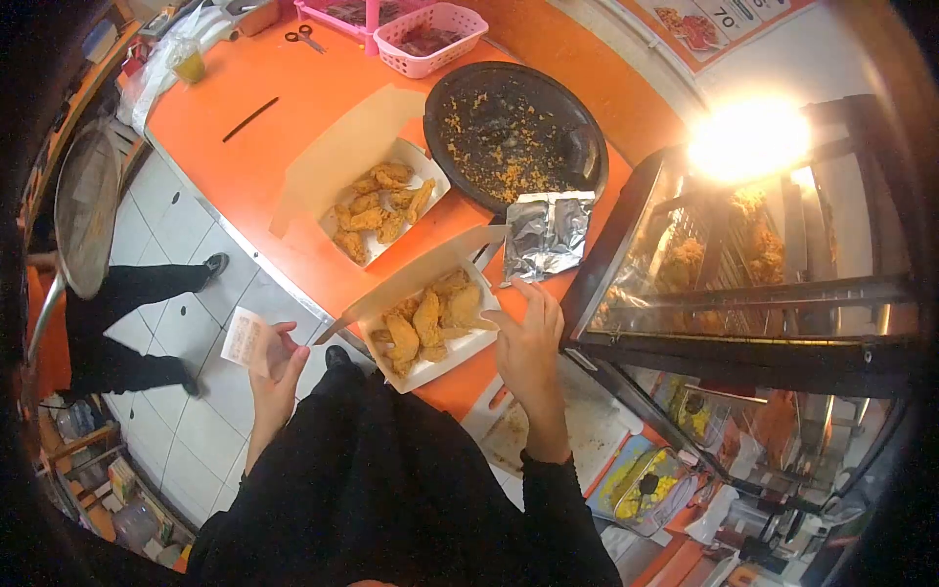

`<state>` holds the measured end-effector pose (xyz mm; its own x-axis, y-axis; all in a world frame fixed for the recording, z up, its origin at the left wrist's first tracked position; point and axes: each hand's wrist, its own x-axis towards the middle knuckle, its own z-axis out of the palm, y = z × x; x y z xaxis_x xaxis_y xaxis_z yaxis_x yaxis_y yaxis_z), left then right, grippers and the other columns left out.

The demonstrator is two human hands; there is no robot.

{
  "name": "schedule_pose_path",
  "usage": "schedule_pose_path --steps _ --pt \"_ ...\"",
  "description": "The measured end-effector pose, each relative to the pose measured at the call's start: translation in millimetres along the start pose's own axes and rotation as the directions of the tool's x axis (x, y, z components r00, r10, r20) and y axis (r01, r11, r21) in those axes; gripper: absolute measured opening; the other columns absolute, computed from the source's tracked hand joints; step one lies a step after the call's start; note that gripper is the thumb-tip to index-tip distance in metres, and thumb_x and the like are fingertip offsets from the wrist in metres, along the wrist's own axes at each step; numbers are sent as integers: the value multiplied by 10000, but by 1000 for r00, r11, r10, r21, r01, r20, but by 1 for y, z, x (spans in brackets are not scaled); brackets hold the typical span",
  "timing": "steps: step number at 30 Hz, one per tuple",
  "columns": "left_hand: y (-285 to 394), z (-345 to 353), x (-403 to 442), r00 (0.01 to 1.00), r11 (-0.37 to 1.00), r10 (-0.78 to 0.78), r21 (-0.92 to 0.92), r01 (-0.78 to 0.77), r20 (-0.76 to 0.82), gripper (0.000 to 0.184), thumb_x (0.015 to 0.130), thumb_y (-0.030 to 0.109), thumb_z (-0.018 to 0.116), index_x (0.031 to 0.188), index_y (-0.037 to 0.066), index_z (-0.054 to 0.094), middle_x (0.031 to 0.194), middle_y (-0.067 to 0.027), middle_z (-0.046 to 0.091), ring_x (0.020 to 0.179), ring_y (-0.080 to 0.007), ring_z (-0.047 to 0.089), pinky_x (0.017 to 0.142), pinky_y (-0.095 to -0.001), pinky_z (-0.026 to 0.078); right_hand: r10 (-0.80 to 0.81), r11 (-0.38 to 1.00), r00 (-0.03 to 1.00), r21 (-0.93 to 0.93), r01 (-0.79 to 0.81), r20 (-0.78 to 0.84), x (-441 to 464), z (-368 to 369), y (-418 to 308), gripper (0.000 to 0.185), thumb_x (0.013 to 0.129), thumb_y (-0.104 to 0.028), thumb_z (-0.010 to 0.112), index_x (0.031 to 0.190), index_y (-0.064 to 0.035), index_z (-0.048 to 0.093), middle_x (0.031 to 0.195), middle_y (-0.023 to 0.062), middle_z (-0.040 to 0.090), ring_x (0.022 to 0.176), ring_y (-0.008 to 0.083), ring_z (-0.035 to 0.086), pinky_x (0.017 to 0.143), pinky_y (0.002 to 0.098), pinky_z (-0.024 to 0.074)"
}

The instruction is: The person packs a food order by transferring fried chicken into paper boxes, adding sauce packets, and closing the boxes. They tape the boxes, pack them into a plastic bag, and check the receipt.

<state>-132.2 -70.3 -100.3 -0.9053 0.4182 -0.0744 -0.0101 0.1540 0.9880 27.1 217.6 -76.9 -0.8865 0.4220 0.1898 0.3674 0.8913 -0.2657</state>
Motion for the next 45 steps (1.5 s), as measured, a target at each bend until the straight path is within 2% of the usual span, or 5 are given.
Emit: schedule_pose_path --steps 6,15,21,27,45 --pt "8 0 2 997 996 -17 86 24 -77 272 882 60 678 1138 19 596 851 4 487 809 -76 506 718 -216 428 -93 996 991 -6 93 -99 33 13 -5 316 756 5 581 1001 -123 735 1331 135 470 1268 360 385 1046 491 291" --pt "6 0 4 986 995 -29 84 43 -162 254 898 99 673 1131 26 601 855 24 463 779 -60 456 667 -204 377 -149 983 989 112 146 13 25 20 -4 283 739 -2 578 903 -148 756 1381 136 445 1327 379 337 1086 527 230" --pt "-2 -1 4 981 996 -19 81 35 -193 242 905 111 669 1122 25 602 842 25 455 756 -55 443 642 -202 362 -157 960 988 234 155 -11 17 12 -1 259 724 -16 579 843 -156 762 1405 132 445 1349 379 325 1104 556 189" --pt "1 -1 4 982 994 4 105 16 -188 228 913 121 660 1111 25 603 838 22 463 743 -55 446 624 -198 359 -226 955 958 236 182 178 3 1 -18 280 697 -9 593 790 -198 778 1443 95 442 1380 358 307 1110 549 187" --pt "4 -16 -10 976 995 20 99 2 -215 212 910 104 657 1101 28 608 845 23 470 751 -55 449 643 -197 366 -226 962 971 177 209 78 13 17 -44 402 761 -39 565 1097 -201 714 1474 148 351 1385 372 261 1129 552 154"
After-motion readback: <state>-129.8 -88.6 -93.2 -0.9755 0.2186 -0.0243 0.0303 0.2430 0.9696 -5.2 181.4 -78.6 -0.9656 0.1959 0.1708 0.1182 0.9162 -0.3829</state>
